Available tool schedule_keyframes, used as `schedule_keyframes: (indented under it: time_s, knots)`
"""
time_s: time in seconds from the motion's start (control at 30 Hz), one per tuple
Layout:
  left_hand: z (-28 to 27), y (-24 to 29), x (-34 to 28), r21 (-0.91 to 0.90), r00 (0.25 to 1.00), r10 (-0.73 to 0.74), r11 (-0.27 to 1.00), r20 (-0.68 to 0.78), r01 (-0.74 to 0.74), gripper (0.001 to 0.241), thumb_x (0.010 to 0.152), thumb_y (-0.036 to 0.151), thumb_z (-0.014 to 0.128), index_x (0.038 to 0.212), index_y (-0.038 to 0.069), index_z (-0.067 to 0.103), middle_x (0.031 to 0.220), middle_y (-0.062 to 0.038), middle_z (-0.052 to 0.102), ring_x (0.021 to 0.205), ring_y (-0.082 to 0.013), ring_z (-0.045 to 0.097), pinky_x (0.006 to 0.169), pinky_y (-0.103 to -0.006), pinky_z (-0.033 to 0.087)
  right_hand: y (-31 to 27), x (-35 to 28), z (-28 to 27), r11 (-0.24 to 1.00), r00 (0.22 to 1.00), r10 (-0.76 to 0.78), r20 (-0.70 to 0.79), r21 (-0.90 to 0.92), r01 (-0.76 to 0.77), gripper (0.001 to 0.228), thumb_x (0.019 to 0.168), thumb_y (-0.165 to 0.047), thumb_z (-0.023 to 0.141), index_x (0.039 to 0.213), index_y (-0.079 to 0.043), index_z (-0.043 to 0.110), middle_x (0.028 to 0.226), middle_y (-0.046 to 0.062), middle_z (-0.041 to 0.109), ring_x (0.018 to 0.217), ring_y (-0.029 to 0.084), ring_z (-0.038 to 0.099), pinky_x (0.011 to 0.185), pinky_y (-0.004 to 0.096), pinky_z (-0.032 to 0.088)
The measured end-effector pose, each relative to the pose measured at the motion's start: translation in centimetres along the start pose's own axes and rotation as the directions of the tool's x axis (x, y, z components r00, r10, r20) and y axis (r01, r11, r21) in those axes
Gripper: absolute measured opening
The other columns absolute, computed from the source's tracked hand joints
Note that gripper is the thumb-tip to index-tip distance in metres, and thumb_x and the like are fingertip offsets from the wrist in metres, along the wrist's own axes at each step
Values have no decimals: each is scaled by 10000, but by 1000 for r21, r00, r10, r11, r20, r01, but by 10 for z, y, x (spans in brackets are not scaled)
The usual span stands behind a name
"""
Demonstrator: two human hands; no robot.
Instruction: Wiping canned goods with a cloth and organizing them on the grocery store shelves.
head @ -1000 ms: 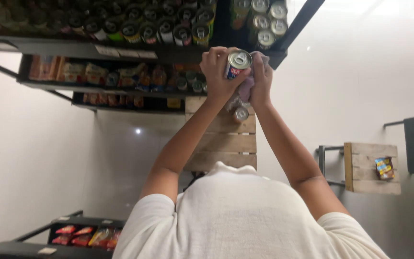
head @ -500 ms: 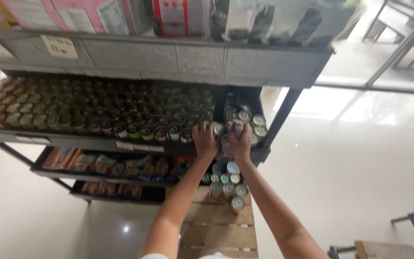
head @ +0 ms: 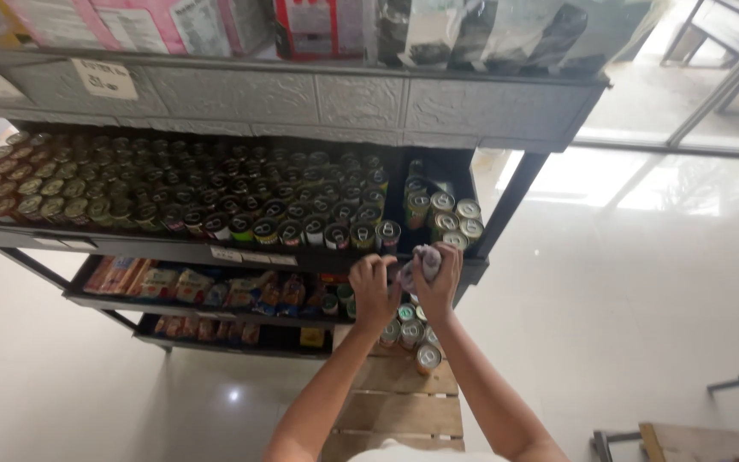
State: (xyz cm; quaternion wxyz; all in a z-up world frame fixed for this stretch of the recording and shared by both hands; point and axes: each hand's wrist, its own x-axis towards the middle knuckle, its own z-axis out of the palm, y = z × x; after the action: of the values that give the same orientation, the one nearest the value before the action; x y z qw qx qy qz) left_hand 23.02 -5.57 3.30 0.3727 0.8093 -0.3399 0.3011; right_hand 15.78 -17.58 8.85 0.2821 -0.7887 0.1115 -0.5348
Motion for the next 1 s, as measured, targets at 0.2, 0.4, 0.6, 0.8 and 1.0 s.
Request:
schedule_keyframes:
  time_s: [0.2, 0.4, 0.6, 0.8, 1.0]
  knots:
    - [7, -1, -127, -205, 913, 0, 975, 409, 92, 641, 748, 367, 785, 1301, 115, 581, 1241, -182, 544, 1167, -434, 559, 943, -553, 484, 5, -104, -41, 989, 959, 147, 242, -21, -147, 369, 812, -195, 797, 1077, -57, 581, 1020, 135, 597, 963, 360, 587, 846, 449, 486]
    - [1, -4, -148, -319, 902, 182, 946, 392, -52, 704, 611, 227, 784, 1247, -28, 624, 1396, -249, 528, 1323, -498, 460, 1140, -629, 354, 23, -144, -56, 920, 791, 377, 482, -98, -378, 406, 855, -264, 751, 1126, -39, 549, 993, 259, 572, 975, 525, 571, 844, 597, 462]
    - [1, -6, -138, -400, 888, -115, 861, 446, 313, 670, 818, -4, 723, 1444, 45, 490, 1461, -226, 439, 1388, -483, 426, 1159, -561, 377, 34, -148, -59, 939, 793, 319, 520, -57, -340, 426, 848, -325, 767, 1131, -65, 584, 1025, 235, 626, 1028, 478, 599, 933, 574, 466]
    - [-4, -19, -140, -306, 803, -197, 852, 562, 424, 817, 683, -85, 719, 1434, 147, 495, 1345, -129, 498, 1332, -366, 497, 1156, -508, 392, 49, -154, -57, 966, 803, 245, 544, -62, -253, 472, 814, -370, 795, 1156, -130, 575, 1039, 163, 611, 1049, 394, 605, 970, 513, 472]
    - [-7, -35, -190, -325, 527, -486, 441, 697, 836, 773, 827, 132, 891, 1445, 136, 427, 1438, -205, 474, 1368, -492, 458, 1008, -649, 524, 61, -159, -61, 949, 764, 235, 601, 30, -315, 520, 840, -240, 786, 1270, -54, 562, 1089, 279, 589, 1072, 517, 565, 968, 595, 436]
